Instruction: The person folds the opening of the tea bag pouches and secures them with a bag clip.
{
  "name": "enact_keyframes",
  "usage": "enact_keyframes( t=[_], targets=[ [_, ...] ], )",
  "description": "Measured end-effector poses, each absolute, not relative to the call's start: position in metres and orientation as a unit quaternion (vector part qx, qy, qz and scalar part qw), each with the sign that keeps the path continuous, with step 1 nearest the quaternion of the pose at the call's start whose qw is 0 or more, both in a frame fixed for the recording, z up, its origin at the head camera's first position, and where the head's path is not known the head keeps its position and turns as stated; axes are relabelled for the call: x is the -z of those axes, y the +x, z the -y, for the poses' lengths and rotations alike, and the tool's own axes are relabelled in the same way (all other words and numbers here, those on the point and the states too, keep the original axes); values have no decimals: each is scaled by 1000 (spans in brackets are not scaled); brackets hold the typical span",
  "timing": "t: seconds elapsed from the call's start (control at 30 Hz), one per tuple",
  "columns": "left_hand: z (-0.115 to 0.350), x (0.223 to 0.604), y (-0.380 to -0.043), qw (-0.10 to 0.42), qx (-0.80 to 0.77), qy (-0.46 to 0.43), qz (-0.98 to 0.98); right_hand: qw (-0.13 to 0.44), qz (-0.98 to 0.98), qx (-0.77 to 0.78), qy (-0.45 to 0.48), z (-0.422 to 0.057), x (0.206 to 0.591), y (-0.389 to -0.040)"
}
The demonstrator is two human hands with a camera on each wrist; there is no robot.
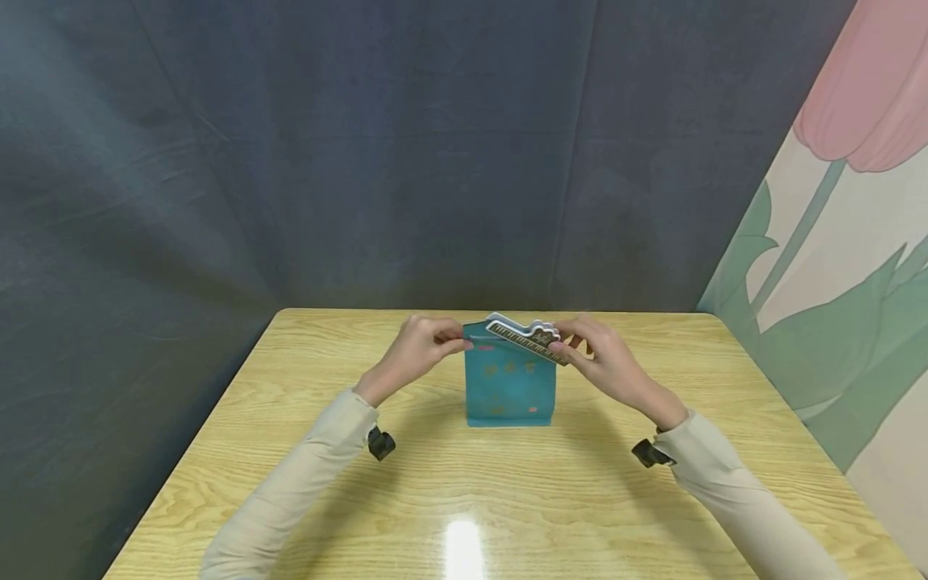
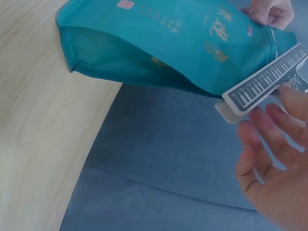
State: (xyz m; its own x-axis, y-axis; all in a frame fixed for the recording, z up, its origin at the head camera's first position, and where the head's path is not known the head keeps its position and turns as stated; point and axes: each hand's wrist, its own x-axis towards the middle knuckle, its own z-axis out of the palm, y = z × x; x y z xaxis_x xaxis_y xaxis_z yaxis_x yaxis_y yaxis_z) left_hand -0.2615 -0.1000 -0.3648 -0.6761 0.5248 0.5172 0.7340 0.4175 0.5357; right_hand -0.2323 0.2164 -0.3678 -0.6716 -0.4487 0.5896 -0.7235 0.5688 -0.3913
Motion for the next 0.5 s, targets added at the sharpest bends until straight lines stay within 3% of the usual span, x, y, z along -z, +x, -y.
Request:
enact_keyframes(
  t=[0.5],
  targets=[
    [112, 375, -260, 146, 369, -363, 843, 203, 873, -311, 317, -236, 382, -230]
  ],
)
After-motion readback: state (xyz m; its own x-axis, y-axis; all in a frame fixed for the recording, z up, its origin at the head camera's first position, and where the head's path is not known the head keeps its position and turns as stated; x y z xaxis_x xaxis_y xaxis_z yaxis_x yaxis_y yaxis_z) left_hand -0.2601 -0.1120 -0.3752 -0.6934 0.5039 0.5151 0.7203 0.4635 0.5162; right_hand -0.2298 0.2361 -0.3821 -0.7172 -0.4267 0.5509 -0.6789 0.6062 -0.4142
